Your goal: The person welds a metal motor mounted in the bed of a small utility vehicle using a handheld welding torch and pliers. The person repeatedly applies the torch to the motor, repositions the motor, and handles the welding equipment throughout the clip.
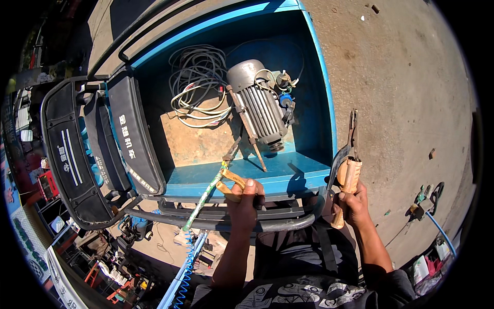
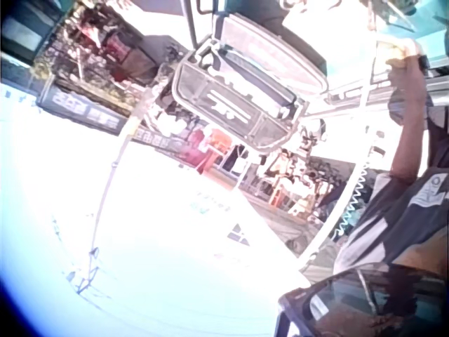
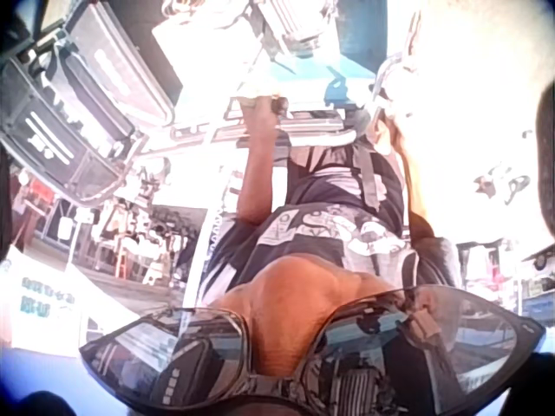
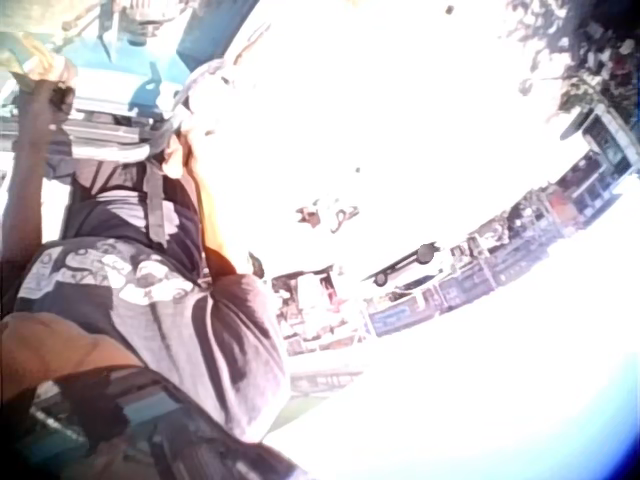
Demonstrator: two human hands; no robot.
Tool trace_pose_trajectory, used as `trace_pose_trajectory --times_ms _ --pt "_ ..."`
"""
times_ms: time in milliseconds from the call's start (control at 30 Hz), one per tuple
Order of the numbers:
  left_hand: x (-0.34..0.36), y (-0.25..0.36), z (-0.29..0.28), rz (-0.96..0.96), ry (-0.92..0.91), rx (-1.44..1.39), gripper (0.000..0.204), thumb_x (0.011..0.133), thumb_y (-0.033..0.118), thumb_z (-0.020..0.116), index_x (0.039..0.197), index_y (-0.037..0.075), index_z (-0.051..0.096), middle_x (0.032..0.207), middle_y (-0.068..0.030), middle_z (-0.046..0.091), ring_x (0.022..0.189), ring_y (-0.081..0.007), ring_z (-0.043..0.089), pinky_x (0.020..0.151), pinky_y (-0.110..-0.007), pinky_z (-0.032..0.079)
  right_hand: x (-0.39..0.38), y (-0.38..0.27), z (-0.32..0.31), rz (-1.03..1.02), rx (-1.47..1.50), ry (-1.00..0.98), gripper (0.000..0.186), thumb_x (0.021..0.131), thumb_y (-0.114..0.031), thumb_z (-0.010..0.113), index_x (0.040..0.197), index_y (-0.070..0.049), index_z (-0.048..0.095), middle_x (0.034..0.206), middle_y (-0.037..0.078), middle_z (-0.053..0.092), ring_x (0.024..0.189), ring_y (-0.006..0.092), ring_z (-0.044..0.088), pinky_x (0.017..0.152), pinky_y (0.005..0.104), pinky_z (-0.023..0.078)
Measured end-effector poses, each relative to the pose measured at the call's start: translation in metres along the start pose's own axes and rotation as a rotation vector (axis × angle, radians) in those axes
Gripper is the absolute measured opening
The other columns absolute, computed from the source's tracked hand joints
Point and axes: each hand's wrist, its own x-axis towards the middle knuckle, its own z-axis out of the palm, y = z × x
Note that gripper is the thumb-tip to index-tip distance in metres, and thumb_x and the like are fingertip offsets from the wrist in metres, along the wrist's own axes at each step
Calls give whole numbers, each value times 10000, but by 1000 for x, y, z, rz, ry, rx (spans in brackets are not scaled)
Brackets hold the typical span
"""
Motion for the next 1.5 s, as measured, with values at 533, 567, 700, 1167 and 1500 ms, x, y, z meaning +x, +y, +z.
trace_pose_trajectory --times_ms 533,567,700,1167,1500 --pt "-24 -13 -1 -80 -167 102 253 989 217 563 817 32 548 684 -44 563 560 -94 502 515 -242 382 -5 2 20 16 22 -1 474 771 -56 615 1209 30 456 782 110 589 489 171 573 455 319 513" --pt "-25 -14 -1 -95 -158 85 255 987 217 576 813 31 555 677 -29 559 570 -85 507 521 -240 389 -5 3 19 12 18 -2 477 770 -56 615 1211 31 456 783 111 590 488 170 572 454 319 512" --pt "-29 -22 1 -95 -193 64 232 974 191 615 816 31 558 664 5 545 589 -65 501 538 -241 406 -4 9 22 6 13 7 481 767 -55 618 1212 33 456 780 111 594 485 171 569 457 313 511" --pt "-53 -28 23 -96 -449 30 320 814 87 802 916 24 505 939 -57 607 859 -120 592 751 -280 509 -8 10 56 -94 -392 -112 427 851 -15 674 1237 23 495 955 46 608 815 102 602 716 270 517" --pt "-59 -31 21 -220 -490 -213 489 770 129 843 1138 -32 564 1032 -65 666 922 -132 646 787 -282 548 -7 -6 94 -123 -522 -239 631 895 -142 699 1395 75 382 1166 128 607 1055 164 588 928 320 480"
